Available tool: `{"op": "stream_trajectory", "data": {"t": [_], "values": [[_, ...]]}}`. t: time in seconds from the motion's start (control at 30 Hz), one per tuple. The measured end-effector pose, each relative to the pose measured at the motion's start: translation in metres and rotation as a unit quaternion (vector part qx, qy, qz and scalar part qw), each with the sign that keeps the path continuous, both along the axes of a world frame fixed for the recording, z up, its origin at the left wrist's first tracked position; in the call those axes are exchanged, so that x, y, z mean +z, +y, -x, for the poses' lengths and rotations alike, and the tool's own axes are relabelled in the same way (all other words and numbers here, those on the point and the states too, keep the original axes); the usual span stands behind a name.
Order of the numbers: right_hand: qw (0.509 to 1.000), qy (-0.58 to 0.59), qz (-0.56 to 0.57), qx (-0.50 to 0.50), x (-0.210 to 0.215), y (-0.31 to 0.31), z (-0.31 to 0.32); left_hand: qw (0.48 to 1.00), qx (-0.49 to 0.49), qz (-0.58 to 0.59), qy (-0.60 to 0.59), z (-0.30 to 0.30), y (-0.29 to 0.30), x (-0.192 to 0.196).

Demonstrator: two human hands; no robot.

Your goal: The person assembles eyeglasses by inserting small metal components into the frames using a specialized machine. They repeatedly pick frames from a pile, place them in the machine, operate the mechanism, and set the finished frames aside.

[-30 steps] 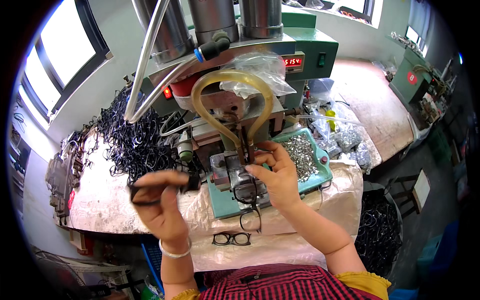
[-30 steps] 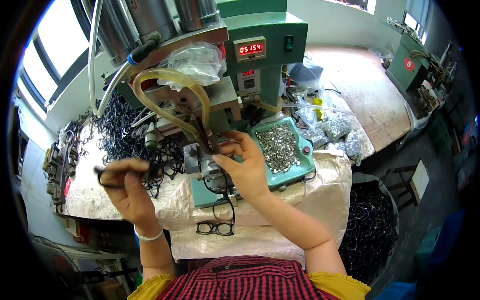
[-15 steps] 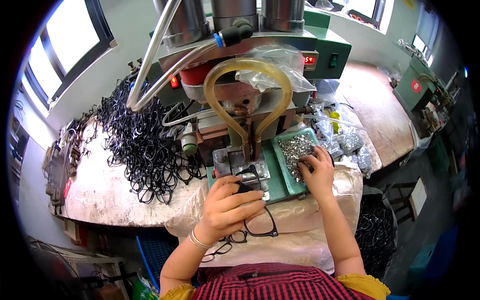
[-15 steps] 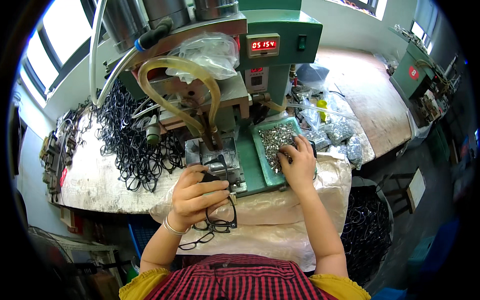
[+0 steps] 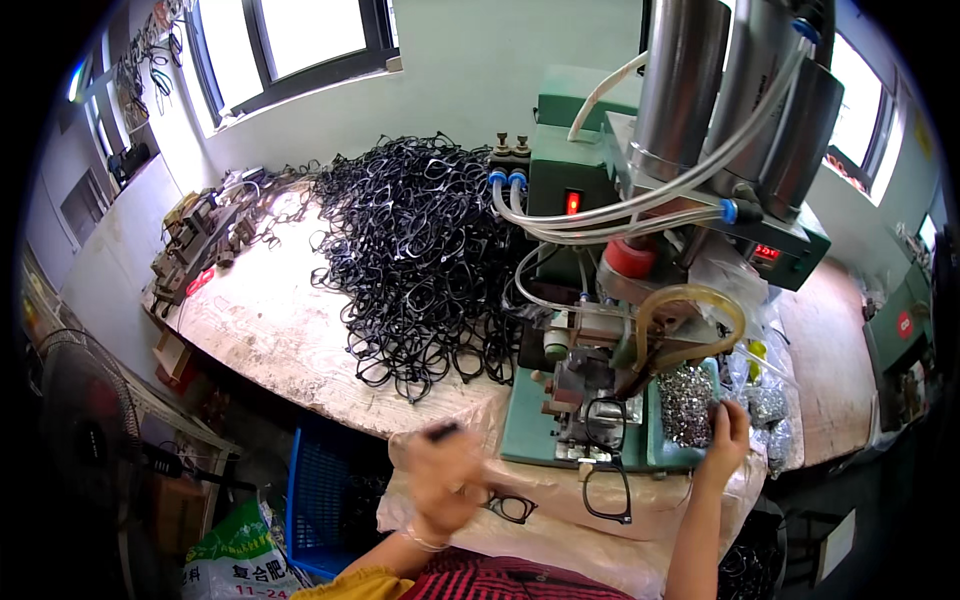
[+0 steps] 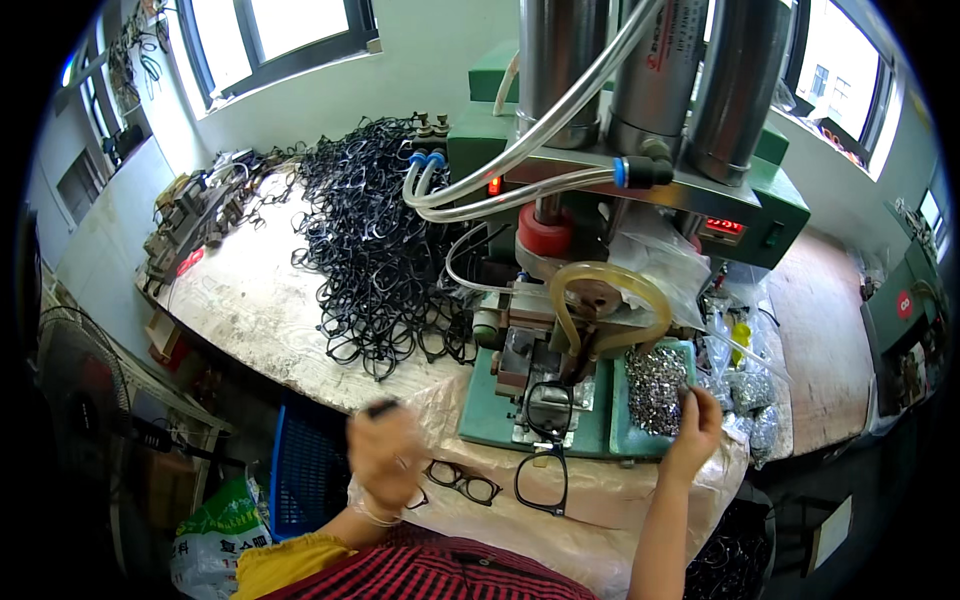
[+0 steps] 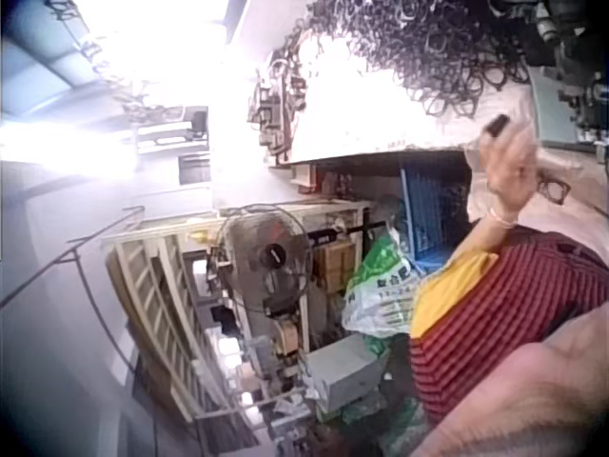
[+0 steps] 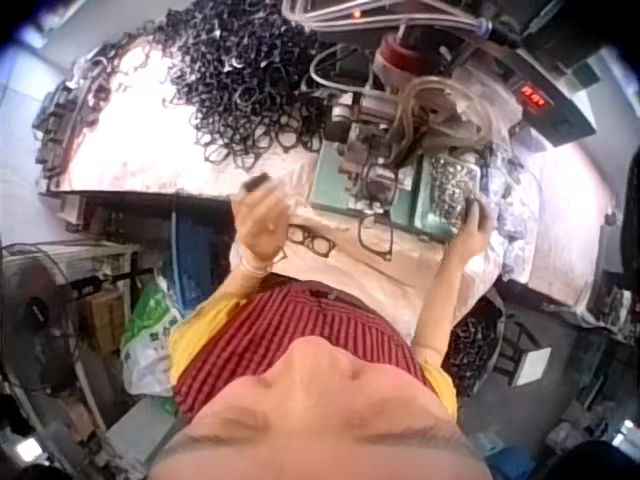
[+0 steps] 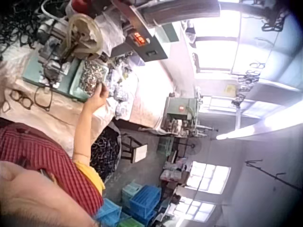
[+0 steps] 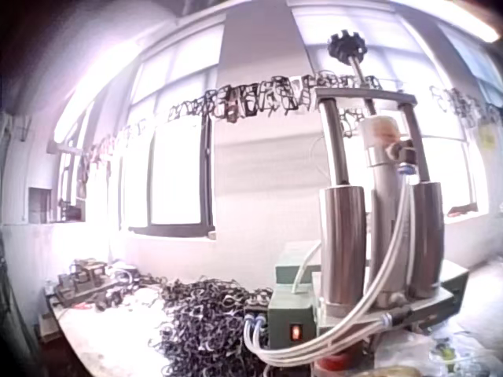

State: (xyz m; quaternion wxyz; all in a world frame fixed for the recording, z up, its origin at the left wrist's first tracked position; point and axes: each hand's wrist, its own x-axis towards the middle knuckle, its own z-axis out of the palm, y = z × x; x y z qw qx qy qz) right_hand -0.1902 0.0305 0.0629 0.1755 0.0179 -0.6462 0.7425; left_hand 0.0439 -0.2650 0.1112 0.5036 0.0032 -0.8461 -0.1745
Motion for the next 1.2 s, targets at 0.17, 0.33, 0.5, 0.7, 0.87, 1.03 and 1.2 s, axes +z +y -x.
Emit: {"op": "stream_trajectory", "data": {"t": [0.17,0.33,0.5,0.7,0.87,1.03,1.2], "values": [[1.000,-0.021,0.004,0.001,-0.008,-0.024,0.003,0.983,0.136,-0.115,0.033,0.046,-0.089,0.044],[0.992,0.049,-0.077,0.090,0.012,-0.064,0.011,0.940,0.312,-0.036,-0.133,0.152,-0.133,0.047],[0.976,0.065,-0.204,0.036,0.012,-0.050,0.003,0.920,0.302,-0.201,-0.146,0.207,-0.140,-0.005],[0.943,0.094,-0.311,-0.077,-0.006,0.036,-0.044,0.965,0.121,-0.128,-0.195,0.133,-0.134,-0.042],[0.950,0.127,-0.275,0.072,0.053,-0.016,-0.053,0.974,0.099,-0.018,-0.202,0.178,-0.220,-0.027],[0.963,0.128,-0.193,0.136,0.076,-0.087,-0.021,0.933,-0.003,-0.165,-0.319,0.196,-0.195,0.026],[0.978,0.052,-0.001,0.203,0.067,-0.107,-0.040,0.848,-0.103,-0.503,-0.134,0.102,-0.093,-0.001]]}}
